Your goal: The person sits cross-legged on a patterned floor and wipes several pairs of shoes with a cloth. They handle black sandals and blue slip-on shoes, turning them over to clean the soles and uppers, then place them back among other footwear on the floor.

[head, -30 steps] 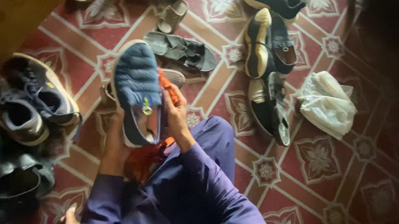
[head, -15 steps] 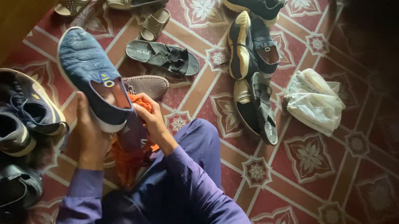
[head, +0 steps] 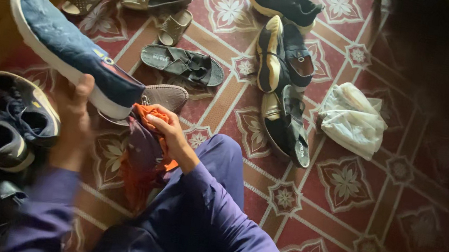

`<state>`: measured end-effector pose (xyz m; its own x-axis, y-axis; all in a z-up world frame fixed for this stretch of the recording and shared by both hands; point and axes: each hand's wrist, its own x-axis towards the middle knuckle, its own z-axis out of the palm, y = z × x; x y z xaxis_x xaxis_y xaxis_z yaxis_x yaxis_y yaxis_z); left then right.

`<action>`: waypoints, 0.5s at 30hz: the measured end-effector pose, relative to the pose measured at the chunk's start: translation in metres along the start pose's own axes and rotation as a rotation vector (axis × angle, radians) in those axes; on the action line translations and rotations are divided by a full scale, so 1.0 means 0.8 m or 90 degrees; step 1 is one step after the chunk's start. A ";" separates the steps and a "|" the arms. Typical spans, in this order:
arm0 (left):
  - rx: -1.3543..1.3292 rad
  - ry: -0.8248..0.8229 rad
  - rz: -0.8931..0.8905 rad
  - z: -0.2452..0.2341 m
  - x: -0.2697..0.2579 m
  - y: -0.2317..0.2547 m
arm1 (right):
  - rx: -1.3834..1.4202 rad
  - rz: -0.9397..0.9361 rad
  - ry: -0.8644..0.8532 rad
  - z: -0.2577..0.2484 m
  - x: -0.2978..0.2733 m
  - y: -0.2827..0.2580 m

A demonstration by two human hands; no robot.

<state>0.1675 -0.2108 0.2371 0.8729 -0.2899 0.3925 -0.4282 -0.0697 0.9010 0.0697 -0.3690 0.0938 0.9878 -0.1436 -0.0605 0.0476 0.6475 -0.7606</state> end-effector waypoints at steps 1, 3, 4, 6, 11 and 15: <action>-0.015 -0.056 -0.065 -0.013 0.009 0.009 | 0.010 0.012 -0.010 -0.001 -0.001 -0.002; -0.012 -0.155 -0.150 -0.043 0.030 0.028 | 0.032 0.026 -0.020 0.002 0.000 -0.005; 0.004 -0.197 -0.171 -0.056 0.042 0.037 | 0.040 0.029 -0.021 0.002 0.002 -0.007; 0.022 -0.251 -0.285 -0.077 0.050 0.055 | 0.052 0.034 -0.019 0.000 -0.001 -0.011; 0.194 -0.229 -0.682 -0.128 0.034 0.096 | 0.122 0.013 -0.001 -0.008 0.003 -0.013; 0.147 -0.239 -0.566 -0.175 0.002 0.128 | 0.086 -0.007 0.038 -0.013 0.016 -0.009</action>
<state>0.1577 -0.0851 0.3558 0.7851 -0.3231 -0.5284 0.2759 -0.5815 0.7654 0.0801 -0.3830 0.0920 0.9768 -0.1924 -0.0941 0.0815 0.7402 -0.6674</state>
